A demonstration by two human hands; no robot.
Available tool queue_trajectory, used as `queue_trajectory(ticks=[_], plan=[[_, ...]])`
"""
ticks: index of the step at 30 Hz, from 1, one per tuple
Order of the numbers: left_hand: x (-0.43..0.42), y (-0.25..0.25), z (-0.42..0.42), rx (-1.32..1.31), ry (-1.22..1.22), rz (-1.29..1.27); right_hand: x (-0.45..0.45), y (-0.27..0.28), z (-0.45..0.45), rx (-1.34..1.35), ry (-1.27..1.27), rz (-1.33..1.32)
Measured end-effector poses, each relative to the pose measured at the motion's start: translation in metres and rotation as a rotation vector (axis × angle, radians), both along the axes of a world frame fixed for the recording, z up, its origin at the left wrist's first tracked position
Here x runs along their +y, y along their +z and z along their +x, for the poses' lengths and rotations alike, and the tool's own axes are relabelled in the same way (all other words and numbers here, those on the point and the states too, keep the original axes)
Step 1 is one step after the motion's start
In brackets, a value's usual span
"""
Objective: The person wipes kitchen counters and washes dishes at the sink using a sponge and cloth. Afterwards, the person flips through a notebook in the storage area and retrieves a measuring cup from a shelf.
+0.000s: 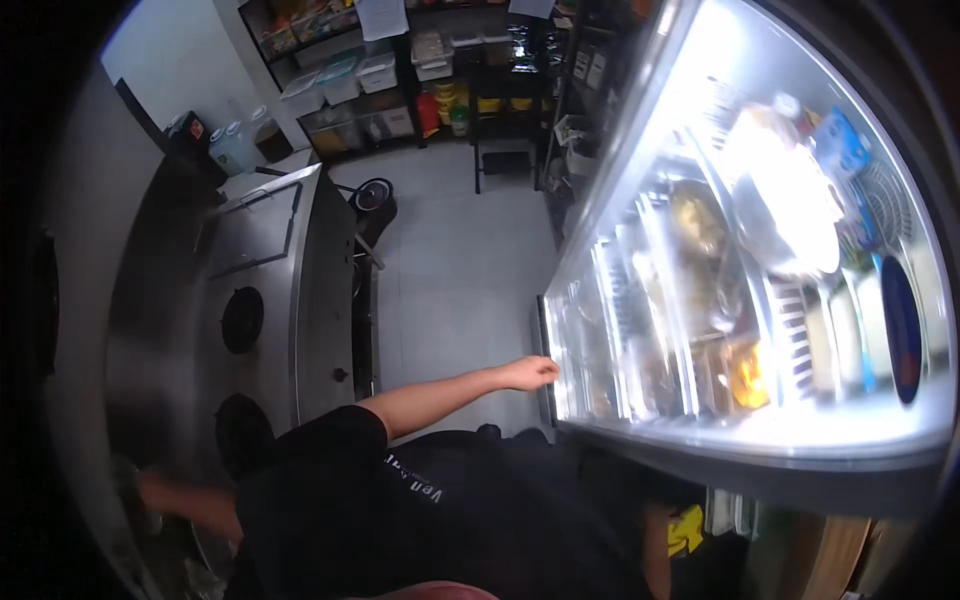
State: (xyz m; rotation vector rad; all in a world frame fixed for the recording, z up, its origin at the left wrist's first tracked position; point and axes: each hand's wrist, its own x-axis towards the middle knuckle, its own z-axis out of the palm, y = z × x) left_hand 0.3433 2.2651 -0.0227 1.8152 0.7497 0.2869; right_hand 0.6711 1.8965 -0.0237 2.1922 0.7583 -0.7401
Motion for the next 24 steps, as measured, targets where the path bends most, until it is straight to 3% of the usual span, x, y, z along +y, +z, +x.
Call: queue_trajectory(ticks=[2, 7, 9, 12, 13, 15, 16, 18, 21, 22, 24], plan=[[0.021, 0.048, 0.002, 0.046, -0.115, -0.115, 0.026, -0.044, -0.005, 0.183, -0.046, -0.295], [0.129, 0.048, -0.017, -0.011, -0.295, 0.136, 0.133, -0.086, -0.022, 0.278, 0.066, -0.235], [0.198, 0.035, -0.044, 0.08, -0.283, 0.191, 0.18, -0.102, -0.04, 0.335, 0.108, -0.204], [0.309, -0.022, -0.12, 0.205, 0.013, 0.277, 0.255, -0.108, -0.057, 0.412, 0.164, -0.164], [0.33, -0.018, -0.155, 0.349, 0.213, 0.265, 0.28, -0.108, -0.064, 0.44, 0.18, -0.152], [0.363, -0.043, -0.225, 0.869, 0.3, 0.467, 0.31, -0.11, -0.095, 0.522, 0.194, -0.156], [0.371, -0.047, -0.258, 1.037, 0.262, 0.339, 0.326, -0.108, -0.101, 0.548, 0.202, -0.157], [0.395, -0.129, -0.337, 1.039, 0.015, 0.216, 0.359, -0.097, -0.106, 0.584, 0.216, -0.156], [0.369, -0.098, -0.373, 0.883, 0.155, 0.066, 0.386, -0.089, -0.126, 0.652, 0.218, -0.185], [0.359, -0.104, -0.38, 0.895, 0.22, -0.039, 0.395, -0.083, -0.13, 0.669, 0.22, -0.198], [0.333, -0.16, -0.409, 0.98, 0.066, -0.198, 0.433, -0.071, -0.133, 0.696, 0.241, -0.209]])
